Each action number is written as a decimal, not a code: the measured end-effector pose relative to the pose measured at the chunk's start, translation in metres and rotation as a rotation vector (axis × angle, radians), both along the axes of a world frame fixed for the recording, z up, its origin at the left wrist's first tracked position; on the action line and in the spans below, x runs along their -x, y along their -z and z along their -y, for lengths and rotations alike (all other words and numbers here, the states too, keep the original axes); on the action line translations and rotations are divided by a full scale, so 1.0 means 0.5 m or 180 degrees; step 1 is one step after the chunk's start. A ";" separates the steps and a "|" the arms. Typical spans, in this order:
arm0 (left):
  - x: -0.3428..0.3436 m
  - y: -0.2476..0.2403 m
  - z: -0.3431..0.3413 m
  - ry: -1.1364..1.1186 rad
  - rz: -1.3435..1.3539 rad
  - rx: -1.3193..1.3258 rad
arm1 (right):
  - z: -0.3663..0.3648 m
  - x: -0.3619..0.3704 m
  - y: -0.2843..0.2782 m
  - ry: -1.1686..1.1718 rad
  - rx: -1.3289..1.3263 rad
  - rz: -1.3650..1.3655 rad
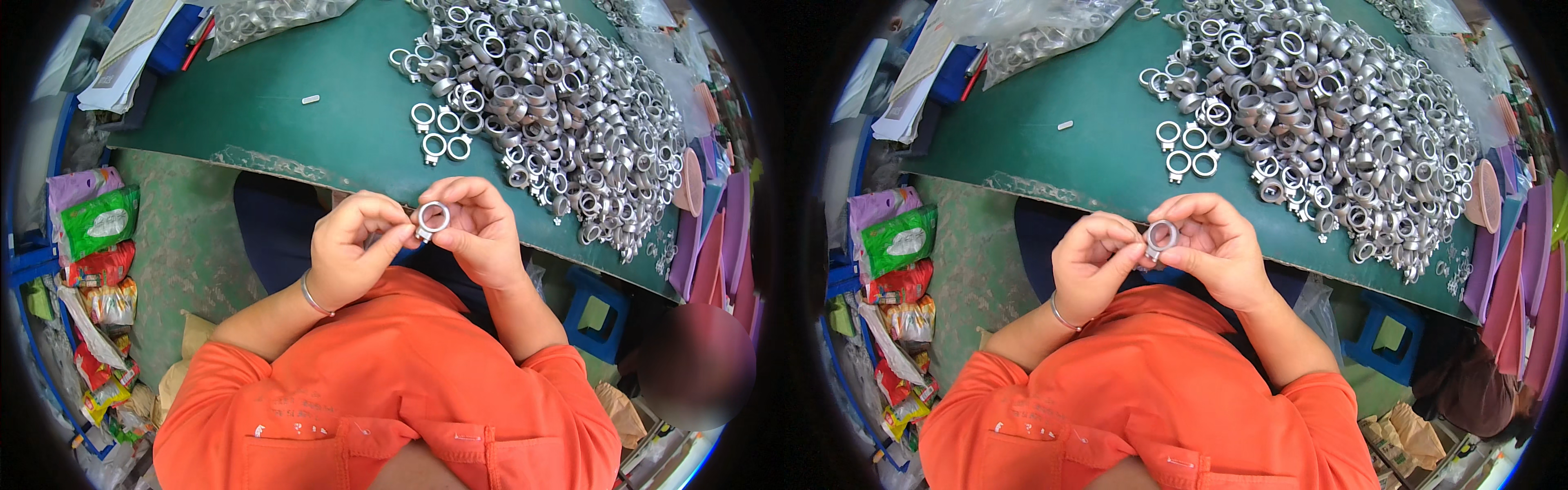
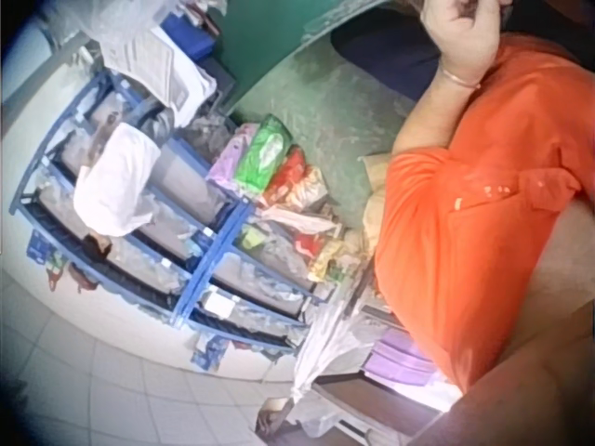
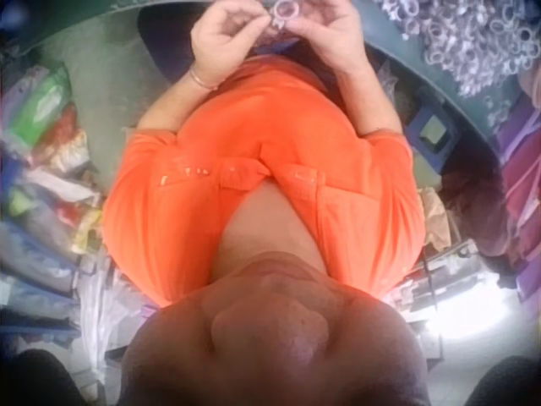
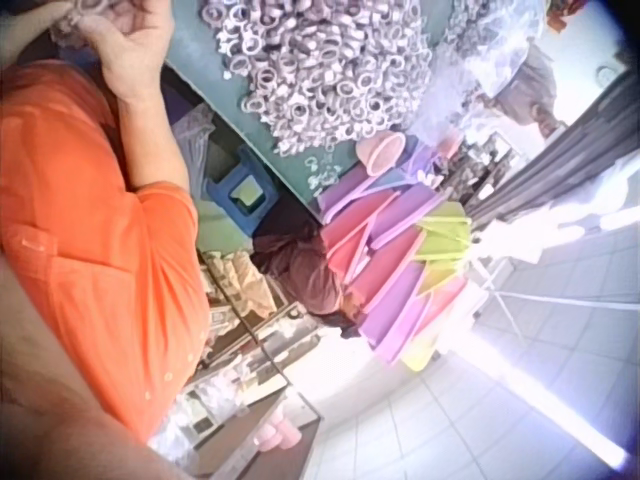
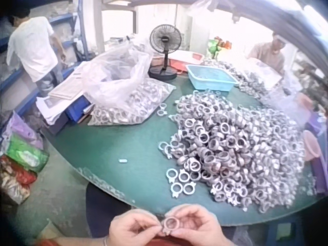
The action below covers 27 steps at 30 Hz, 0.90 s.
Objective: The person picks up metal rings from a table, places them into small plastic bags, and then puts the filled bags into a larger container.
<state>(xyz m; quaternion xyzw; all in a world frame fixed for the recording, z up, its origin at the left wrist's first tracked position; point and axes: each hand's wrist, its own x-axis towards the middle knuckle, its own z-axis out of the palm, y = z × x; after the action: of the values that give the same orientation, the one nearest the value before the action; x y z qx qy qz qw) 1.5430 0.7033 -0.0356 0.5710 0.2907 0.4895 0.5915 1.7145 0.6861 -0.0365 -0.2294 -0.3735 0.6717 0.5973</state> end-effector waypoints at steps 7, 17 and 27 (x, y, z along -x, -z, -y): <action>0.016 -0.009 -0.006 0.0500 0.0736 0.1121 | 0.021 0.016 0.010 0.0401 -0.0105 0.0138; 0.021 0.007 -0.004 0.0693 0.0716 0.1444 | 0.034 0.020 0.023 0.0802 -0.0594 0.1259; 0.050 0.034 0.001 0.0558 -0.0222 0.1239 | -0.004 -0.019 -0.016 0.1689 -0.1695 0.3772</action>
<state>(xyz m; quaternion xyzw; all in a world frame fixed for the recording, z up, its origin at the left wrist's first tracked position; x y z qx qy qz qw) 1.5180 0.7026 -0.0528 0.4857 0.3492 0.3507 0.7205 1.7240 0.6881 -0.0284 -0.4863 -0.7193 0.1506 0.4727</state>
